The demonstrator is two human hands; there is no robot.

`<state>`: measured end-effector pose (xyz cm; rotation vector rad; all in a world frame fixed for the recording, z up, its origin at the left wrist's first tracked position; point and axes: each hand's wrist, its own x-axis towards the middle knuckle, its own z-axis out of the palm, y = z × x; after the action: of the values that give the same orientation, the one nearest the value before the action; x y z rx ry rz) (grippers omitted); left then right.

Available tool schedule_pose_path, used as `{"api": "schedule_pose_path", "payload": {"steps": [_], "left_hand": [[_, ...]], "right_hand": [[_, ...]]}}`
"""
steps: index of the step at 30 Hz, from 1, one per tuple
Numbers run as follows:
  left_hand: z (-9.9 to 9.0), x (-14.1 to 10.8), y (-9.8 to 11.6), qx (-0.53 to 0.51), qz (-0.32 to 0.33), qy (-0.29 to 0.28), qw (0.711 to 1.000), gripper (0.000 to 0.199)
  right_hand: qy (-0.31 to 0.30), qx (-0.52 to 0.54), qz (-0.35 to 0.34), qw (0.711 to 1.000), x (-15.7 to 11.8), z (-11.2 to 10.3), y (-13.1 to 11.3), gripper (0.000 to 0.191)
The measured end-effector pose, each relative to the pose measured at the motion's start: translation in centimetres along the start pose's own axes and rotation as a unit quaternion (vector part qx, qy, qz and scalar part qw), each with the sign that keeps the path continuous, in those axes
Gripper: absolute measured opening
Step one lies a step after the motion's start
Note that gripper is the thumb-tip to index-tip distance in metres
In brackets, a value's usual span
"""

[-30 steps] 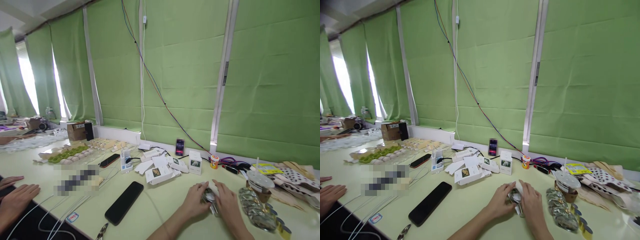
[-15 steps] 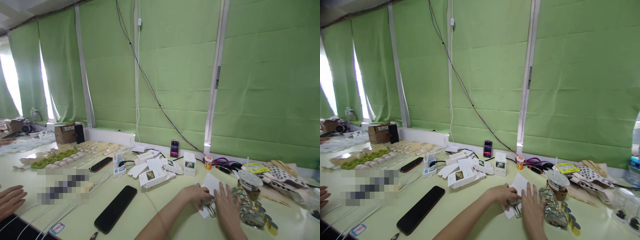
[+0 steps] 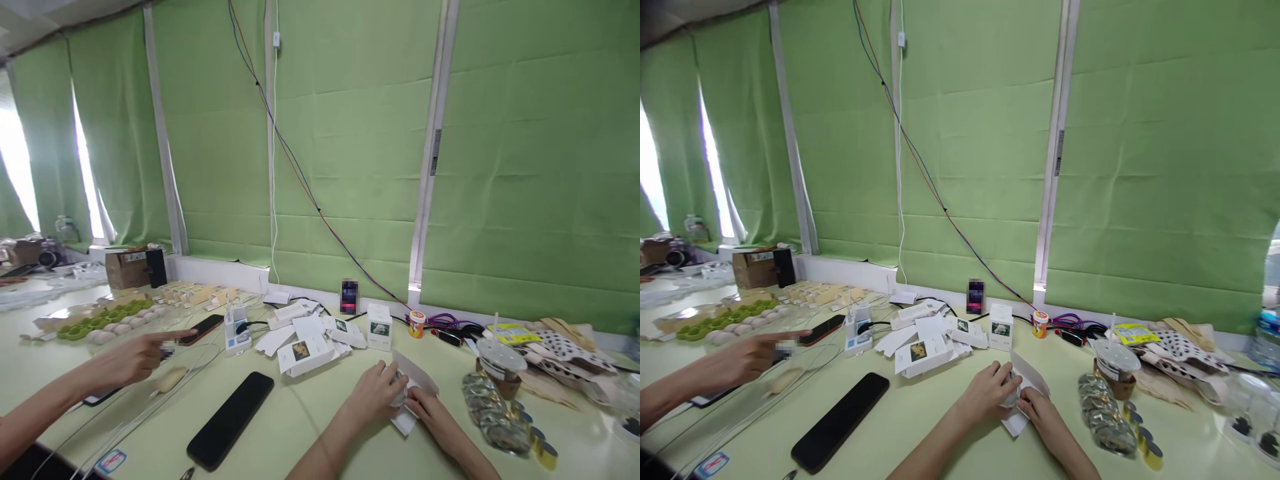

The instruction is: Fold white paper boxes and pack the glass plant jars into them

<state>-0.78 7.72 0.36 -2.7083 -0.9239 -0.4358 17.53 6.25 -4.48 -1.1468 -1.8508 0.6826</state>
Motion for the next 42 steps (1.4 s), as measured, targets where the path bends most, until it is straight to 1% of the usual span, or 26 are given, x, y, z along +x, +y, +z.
{"api": "schedule_pose_path", "payload": {"steps": [4, 7, 11, 14, 16, 20, 24, 26, 29, 32, 35, 39, 42], "left_hand": [[-1.2, 0.2, 0.2, 0.002, 0.023, 0.0, 1.0, 0.053], [-1.6, 0.2, 0.3, 0.003, 0.02, 0.0, 1.0, 0.05], [-1.6, 0.0, -0.2, -0.008, -0.017, -0.006, 1.0, 0.05], [-1.5, -0.4, -0.9, -0.001, -0.055, 0.003, 0.998, 0.05], [-1.5, -0.6, -1.2, 0.006, -0.063, 0.013, 0.998, 0.05], [-1.4, -0.6, -1.2, 0.018, -0.052, 0.036, 0.998, 0.054], [-1.4, -0.4, -0.8, 0.033, -0.043, 0.071, 0.996, 0.056], [-1.4, -0.2, -0.7, 0.037, -0.048, 0.097, 0.993, 0.055], [-1.5, -0.2, -0.7, 0.049, -0.047, 0.123, 0.99, 0.055], [-1.5, -0.2, -0.8, 0.07, -0.013, 0.122, 0.99, 0.054], [-1.4, -0.3, -0.8, 0.085, 0.019, 0.121, 0.989, 0.049], [-1.4, -0.4, -0.6, 0.091, 0.026, 0.13, 0.987, 0.047], [-1.6, -0.4, -0.6, 0.081, 0.03, 0.127, 0.988, 0.048]], "right_hand": [[-0.037, 0.001, -0.012, 0.999, -0.2, -0.6, -0.2, 0.034], [-0.049, -0.011, -0.027, 0.998, -0.2, -0.8, -0.4, 0.028], [-0.026, -0.015, -0.043, 0.999, -0.4, -0.9, -0.5, 0.017], [0.003, 0.022, -0.028, 0.999, -0.5, -0.7, -0.7, 0.023], [0.002, 0.061, -0.006, 0.998, -0.5, -0.4, -0.8, 0.031], [-0.022, 0.107, 0.061, 0.992, -0.2, 0.4, -0.2, 0.045], [-0.019, 0.117, 0.105, 0.987, -0.1, 0.5, 0.5, 0.055], [-0.013, 0.123, 0.103, 0.987, -0.1, 0.4, 0.3, 0.055], [0.005, 0.147, 0.08, 0.986, -0.2, 0.3, -0.5, 0.048], [0.006, 0.164, 0.073, 0.984, -0.4, 0.3, -1.1, 0.045], [-0.002, 0.136, 0.083, 0.987, -0.5, 0.5, -1.2, 0.047], [0.0, 0.107, 0.1, 0.989, -0.7, 0.5, -1.1, 0.049], [0.0, 0.085, 0.091, 0.992, -0.8, 0.5, -1.1, 0.046]]}}
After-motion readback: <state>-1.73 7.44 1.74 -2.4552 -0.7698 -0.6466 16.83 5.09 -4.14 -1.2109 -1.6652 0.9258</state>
